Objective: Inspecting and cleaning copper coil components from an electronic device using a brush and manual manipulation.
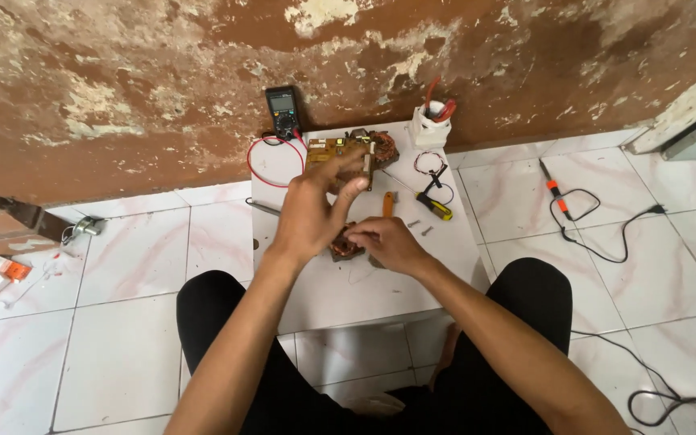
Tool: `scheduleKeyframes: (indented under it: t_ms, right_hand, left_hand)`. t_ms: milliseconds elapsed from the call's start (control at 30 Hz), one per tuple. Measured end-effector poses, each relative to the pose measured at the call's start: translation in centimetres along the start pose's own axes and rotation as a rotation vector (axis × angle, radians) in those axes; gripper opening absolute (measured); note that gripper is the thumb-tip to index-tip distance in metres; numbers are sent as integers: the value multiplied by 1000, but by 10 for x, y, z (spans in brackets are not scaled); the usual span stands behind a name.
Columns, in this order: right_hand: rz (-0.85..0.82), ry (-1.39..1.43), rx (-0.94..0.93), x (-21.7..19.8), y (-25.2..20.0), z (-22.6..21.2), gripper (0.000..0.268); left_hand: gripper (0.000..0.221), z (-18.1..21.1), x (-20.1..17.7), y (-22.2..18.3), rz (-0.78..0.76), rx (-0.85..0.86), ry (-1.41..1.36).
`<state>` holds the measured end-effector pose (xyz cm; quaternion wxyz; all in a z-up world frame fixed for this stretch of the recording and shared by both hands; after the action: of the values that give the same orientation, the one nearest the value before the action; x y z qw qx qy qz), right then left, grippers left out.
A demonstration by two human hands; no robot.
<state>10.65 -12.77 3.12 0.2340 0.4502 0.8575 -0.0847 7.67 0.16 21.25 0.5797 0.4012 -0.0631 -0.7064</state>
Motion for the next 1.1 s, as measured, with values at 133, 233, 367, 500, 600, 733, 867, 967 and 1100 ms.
scheduleKeyframes:
  t_ms: [133, 233, 367, 500, 600, 733, 867, 967, 1100]
  right_hand:
    - [76, 128, 139, -7, 5, 34, 16]
    - [87, 252, 208, -10, 13, 52, 17]
    - [82, 452, 248, -7, 23, 67, 21]
    - [91, 494, 289, -8, 28, 74, 21]
    - [70, 528, 309, -6, 30, 73, 21]
    - [151, 563, 220, -21, 46, 67, 18]
    - [305, 635, 100, -49, 62, 54, 17]
    - [410, 718, 1, -68, 63, 53, 20]
    - [449, 877, -77, -108, 62, 23, 15]
  left_hand:
    - [54, -70, 18, -24, -322, -256, 57]
    - [71, -112, 41, -56, -529, -457, 93]
    - [85, -152, 83, -85, -796, -516, 561]
    - [81, -141, 89, -72, -816, -522, 635]
    - [75, -148, 96, -75, -792, -548, 556]
    - [74, -157, 105, -80, -778, -548, 512]
    - [76, -158, 110, -81, -744, -557, 481]
    - [79, -164, 112, -84, -725, -551, 465]
    - [80, -165, 111, -84, -696, -554, 445]
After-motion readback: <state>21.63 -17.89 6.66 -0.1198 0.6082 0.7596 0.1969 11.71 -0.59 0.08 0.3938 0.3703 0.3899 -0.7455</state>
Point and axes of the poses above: each hand's wrist, its own y-axis towards the middle knuckle, its own x-axis out of the palm, z = x × y, the point moved 9 cm from there along y, towards the middle knuckle, and after that the axes turned 10 degrees about -z, right-handed, at the moved point
